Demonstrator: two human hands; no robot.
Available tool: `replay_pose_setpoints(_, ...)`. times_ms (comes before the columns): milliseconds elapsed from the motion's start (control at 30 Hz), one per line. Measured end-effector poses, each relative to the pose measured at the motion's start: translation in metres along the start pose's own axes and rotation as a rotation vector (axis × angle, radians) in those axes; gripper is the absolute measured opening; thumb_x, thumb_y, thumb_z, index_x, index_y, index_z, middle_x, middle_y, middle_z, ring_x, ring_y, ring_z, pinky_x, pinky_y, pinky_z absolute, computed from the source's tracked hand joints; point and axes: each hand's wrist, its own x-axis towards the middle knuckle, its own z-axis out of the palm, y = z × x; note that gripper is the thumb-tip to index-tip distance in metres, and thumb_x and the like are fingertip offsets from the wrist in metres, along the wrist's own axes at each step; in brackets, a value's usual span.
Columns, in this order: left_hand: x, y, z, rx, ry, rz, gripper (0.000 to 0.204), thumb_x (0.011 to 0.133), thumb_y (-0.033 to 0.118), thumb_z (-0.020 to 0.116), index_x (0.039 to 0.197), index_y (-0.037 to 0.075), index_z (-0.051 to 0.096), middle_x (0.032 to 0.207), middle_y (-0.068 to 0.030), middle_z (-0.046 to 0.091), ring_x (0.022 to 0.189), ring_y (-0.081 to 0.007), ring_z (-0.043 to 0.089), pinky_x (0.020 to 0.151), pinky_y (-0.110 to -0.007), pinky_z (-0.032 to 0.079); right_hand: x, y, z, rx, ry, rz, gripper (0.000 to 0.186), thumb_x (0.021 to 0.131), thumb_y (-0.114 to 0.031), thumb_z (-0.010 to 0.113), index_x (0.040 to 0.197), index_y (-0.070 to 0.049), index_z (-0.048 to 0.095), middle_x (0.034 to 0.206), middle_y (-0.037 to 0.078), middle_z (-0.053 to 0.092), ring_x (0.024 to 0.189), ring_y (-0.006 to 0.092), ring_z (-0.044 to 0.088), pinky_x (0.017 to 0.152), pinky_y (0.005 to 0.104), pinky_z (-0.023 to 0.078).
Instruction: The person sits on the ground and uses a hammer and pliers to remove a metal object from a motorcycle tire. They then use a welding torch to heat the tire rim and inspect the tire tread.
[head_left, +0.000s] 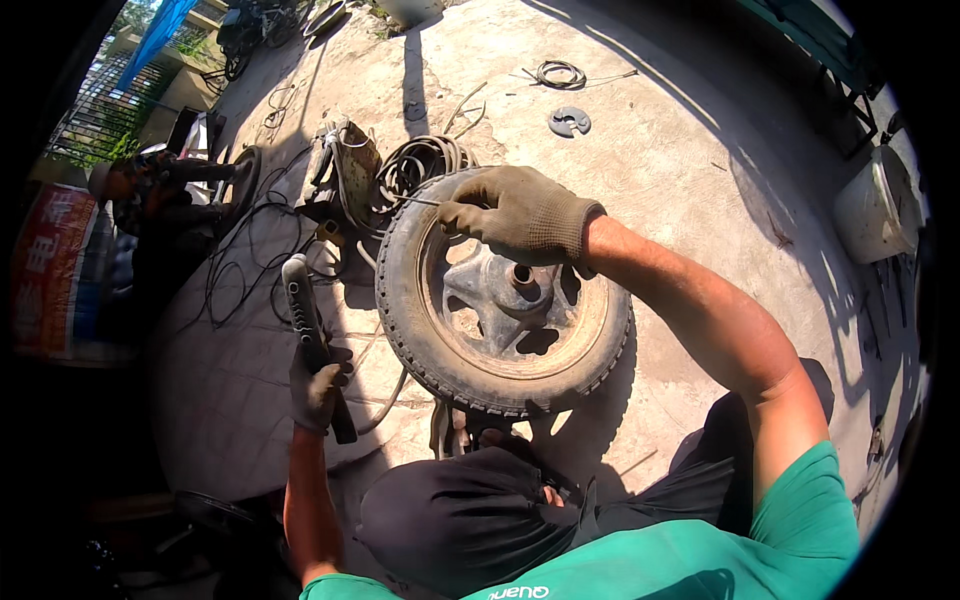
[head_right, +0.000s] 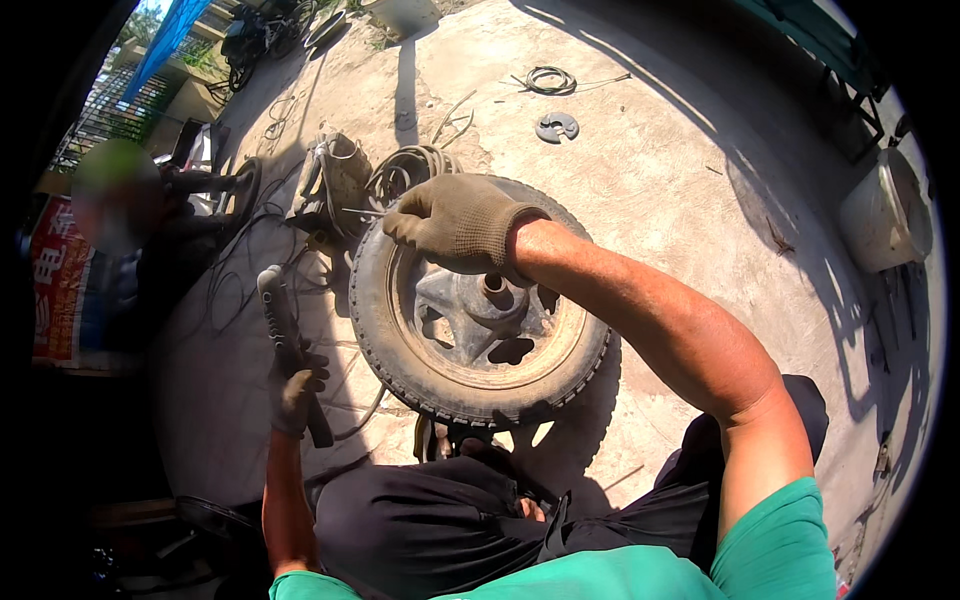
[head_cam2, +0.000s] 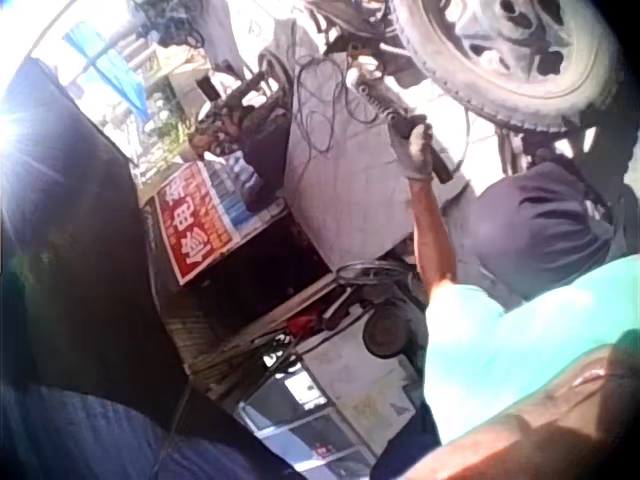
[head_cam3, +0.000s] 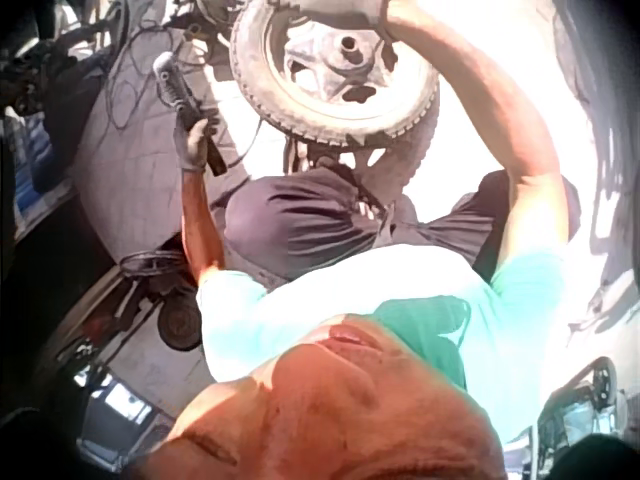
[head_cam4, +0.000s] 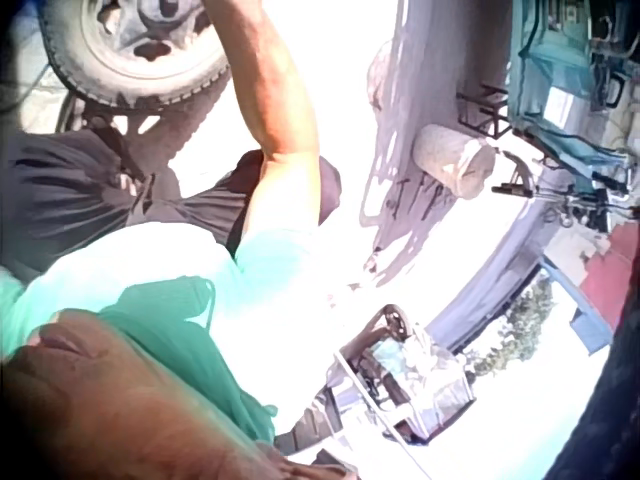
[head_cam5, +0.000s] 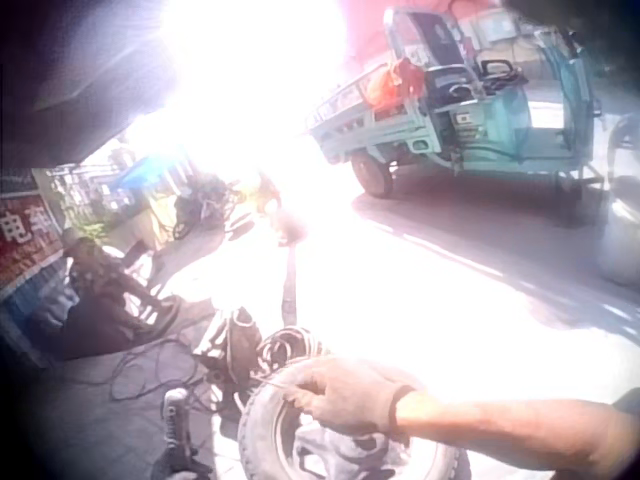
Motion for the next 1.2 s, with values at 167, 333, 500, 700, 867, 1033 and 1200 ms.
replay_pose_setpoints(167, -0.010, 0.030, 0.030, -0.328, -0.271, -0.022, 0.094, 0.076, 0.047, 0.070, 0.143, -0.012, 0.041, 0.118, -0.0213, 0.066, 0.105, -0.0285, 0.068, 0.097, -0.040, 0.052, -0.011, -0.025, 0.020, 0.010, -0.167, -0.026, 0.036, 0.099, -0.035, 0.061, 0.108, -0.003, 0.075, 0.096, 0.017, 0.074, 0.087, 0.0264, 0.071, 0.081, 0.0381, 0.053)
replay_pose_setpoints(333, -0.021, 0.045, 0.041, -0.415, -0.312, -0.047, 0.104, 0.066, 0.049, 0.078, 0.141, -0.014, 0.042, 0.118, -0.0213, 0.065, 0.106, -0.0304, 0.069, 0.094, -0.040, 0.054, -0.012, -0.045, 0.042, 0.017, -0.184, -0.077, 0.039, 0.097, -0.039, 0.063, 0.103, -0.002, 0.075, 0.088, 0.019, 0.073, 0.081, 0.0286, 0.070, 0.075, 0.0392, 0.053)
replay_pose_setpoints(500, -0.021, 0.068, 0.078, -0.199, -0.202, -0.133, 0.085, 0.072, 0.046, 0.078, 0.130, -0.010, 0.052, 0.092, -0.0140, 0.067, 0.080, -0.0216, 0.066, 0.070, -0.032, 0.050, -0.012, -0.048, 0.050, 0.054, -0.136, -0.003, 0.045, 0.092, -0.047, 0.061, 0.100, -0.005, 0.075, 0.089, 0.024, 0.072, 0.090, 0.0389, 0.071, 0.082, 0.0440, 0.054)
replay_pose_setpoints(700, -0.023, 0.066, 0.085, 0.009, -0.178, -0.112, 0.075, 0.071, 0.034, 0.073, 0.128, -0.010, 0.054, 0.089, -0.0136, 0.069, 0.073, -0.0189, 0.065, 0.062, -0.028, 0.050, 0.000, -0.015, 0.070, 0.237, -0.165, 0.083, 0.047, 0.088, -0.047, 0.065, 0.101, -0.002, 0.076, 0.087, 0.022, 0.073, 0.088, 0.0349, 0.072, 0.083, 0.0421, 0.054)
replay_pose_setpoints(867, -0.017, 0.078, 0.093, -0.019, -0.180, -0.140, 0.073, 0.075, 0.035, 0.073, 0.129, -0.010, 0.054, 0.089, -0.0143, 0.069, 0.074, -0.0196, 0.066, 0.062, -0.029, 0.051, -0.005, -0.017, 0.060, -0.050, -0.185, 0.100, 0.041, 0.095, -0.042, 0.060, 0.105, -0.005, 0.075, 0.093, 0.021, 0.074, 0.090, 0.0340, 0.072, 0.083, 0.0433, 0.053)
replay_pose_setpoints(1033, -0.021, 0.074, 0.089, -0.173, -0.247, -0.147, 0.084, 0.074, 0.047, 0.079, 0.130, -0.009, 0.052, 0.090, -0.0143, 0.068, 0.075, -0.0202, 0.067, 0.060, -0.028, 0.050, -0.016, -0.033, 0.045, -0.195, -0.228, 0.109, 0.045, 0.099, -0.042, 0.049, 0.107, -0.004, 0.073, 0.099, 0.026, 0.072, 0.097, 0.0443, 0.068, 0.089, 0.0500, 0.052)
replay_pose_setpoints(1200, -0.024, 0.079, 0.099, -0.131, -0.262, -0.160, 0.089, 0.070, 0.055, 0.079, 0.129, -0.007, 0.054, 0.088, -0.0122, 0.068, 0.073, -0.0180, 0.066, 0.056, -0.026, 0.048, -0.014, -0.041, 0.043, -0.297, -0.317, 0.069, 0.044, 0.100, -0.036, 0.047, 0.103, 0.001, 0.072, 0.099, 0.026, 0.072, 0.095, 0.0431, 0.069, 0.088, 0.0502, 0.052)
